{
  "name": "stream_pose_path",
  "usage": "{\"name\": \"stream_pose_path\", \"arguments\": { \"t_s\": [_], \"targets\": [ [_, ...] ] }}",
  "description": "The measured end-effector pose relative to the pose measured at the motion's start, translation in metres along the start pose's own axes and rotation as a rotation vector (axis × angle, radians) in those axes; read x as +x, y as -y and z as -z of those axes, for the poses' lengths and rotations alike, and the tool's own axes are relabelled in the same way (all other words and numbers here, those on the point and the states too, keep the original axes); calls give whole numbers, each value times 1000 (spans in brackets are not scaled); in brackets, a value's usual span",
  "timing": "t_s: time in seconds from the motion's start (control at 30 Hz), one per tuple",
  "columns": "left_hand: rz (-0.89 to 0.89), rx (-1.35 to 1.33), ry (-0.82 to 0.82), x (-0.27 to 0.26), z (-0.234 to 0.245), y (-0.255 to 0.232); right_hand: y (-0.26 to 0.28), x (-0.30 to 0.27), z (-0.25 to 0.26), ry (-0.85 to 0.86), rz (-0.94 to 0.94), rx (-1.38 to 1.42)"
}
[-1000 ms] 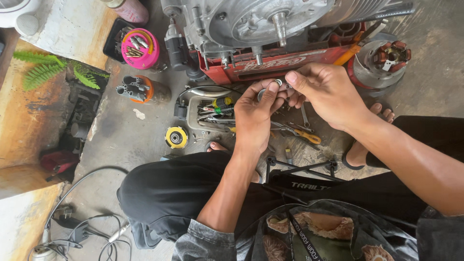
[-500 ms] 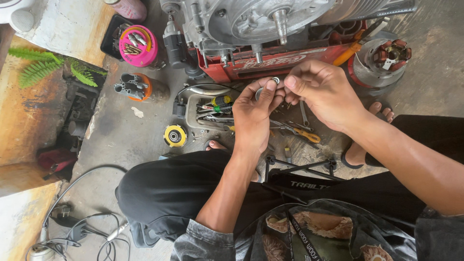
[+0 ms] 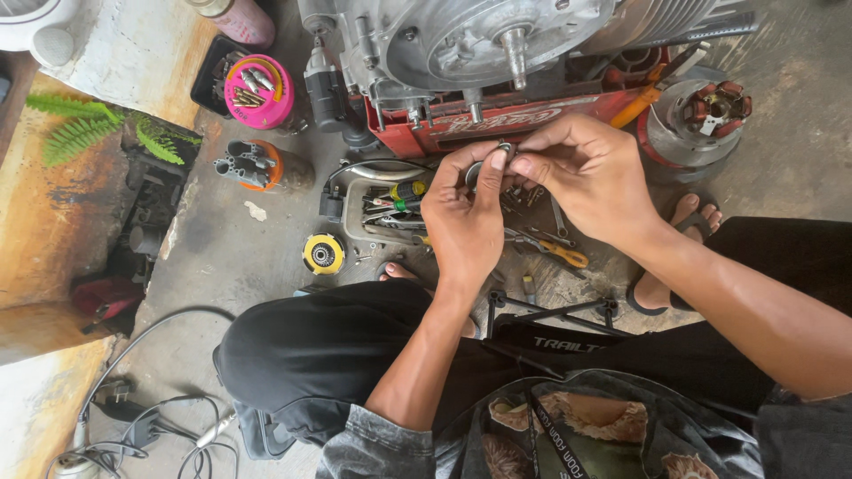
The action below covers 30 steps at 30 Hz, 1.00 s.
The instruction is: The person is working on a small engine, likely a motorcycle engine. They are handling a small metal ring, possibly a gasket or seal, and attempting to fit it onto a part of the engine. They use a screwdriver to assist in the process.
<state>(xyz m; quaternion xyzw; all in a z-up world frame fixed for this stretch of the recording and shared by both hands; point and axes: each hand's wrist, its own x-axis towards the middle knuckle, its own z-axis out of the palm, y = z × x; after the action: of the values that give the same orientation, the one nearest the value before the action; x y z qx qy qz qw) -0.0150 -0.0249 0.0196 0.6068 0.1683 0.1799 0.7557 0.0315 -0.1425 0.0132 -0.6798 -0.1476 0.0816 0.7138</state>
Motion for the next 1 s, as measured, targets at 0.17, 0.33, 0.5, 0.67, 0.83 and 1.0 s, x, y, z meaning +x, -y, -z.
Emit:
{"name": "stream_pose_path", "arguments": {
  "t_s": [0.17, 0.33, 0.5, 0.67, 0.83, 1.0],
  "targets": [
    [11, -23, -26, 6, 1, 1, -6, 6, -3, -30, 65, -4],
    [13, -95, -51, 11, 7, 2, -34, 28, 6, -139, 152, -48],
    [26, -135, -45, 14, 10, -1, -59, 57, 4, -260, 313, -155],
    [53, -112, -41, 14, 10, 1, -60, 64, -7, -384, 259, -197],
    [60, -114, -32, 13, 8, 1, -56, 65, -8, -424, 203, -261],
    [71, -104, -35, 14, 6, -1, -57, 70, -9, -464, 202, -358]
  ]
}}
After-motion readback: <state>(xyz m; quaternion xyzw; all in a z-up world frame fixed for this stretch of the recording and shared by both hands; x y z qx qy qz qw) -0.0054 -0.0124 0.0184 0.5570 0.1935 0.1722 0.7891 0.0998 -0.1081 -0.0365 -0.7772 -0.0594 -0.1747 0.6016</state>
